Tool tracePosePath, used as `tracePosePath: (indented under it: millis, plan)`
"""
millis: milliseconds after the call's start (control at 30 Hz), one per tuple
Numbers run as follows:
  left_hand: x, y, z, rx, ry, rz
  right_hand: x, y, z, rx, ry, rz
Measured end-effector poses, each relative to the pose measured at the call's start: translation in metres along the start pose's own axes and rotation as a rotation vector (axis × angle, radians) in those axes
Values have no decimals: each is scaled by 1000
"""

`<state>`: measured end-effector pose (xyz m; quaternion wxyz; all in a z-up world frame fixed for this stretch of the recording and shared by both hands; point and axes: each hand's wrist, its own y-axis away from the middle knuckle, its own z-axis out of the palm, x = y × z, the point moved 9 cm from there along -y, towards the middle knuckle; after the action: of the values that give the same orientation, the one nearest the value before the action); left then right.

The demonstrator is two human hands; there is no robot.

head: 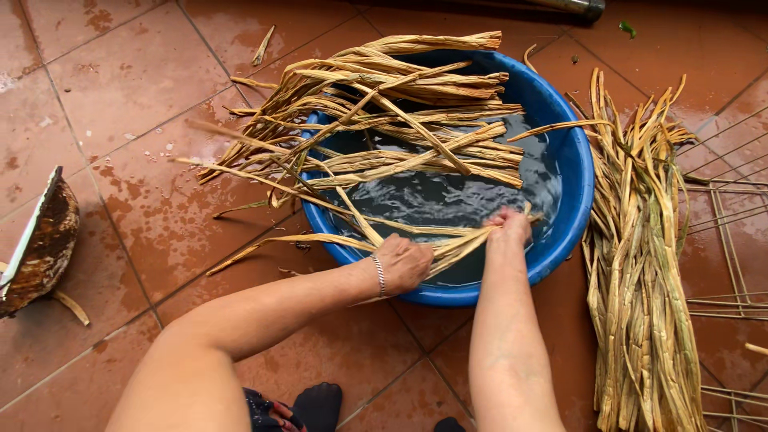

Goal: The person repeatedly submerges long, dried plant strips into a blue basin filled with water. They agitate the strips by hand to ensure they are fully saturated, then lift them out and place them onto a pile on the tiled floor. The process is repeated for multiple strips throughout the clip.

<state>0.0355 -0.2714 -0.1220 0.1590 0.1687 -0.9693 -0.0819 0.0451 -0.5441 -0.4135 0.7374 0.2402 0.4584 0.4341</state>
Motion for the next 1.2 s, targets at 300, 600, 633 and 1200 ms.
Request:
tracePosePath:
  millis: [300, 600, 633, 1200]
  plan:
    - [-8, 107, -42, 93, -21, -37, -14, -3, -12, 67, -111, -21]
    - [-24, 217, -80, 292, -39, -108, -20, 0, -4, 100, -45, -141]
    - [-25, 229, -85, 290, -32, -99, -15, 0, 5, 59, -45, -118]
    - [-122, 396, -57, 310, -106, -210, -84, 9, 20, 206, -65, -298]
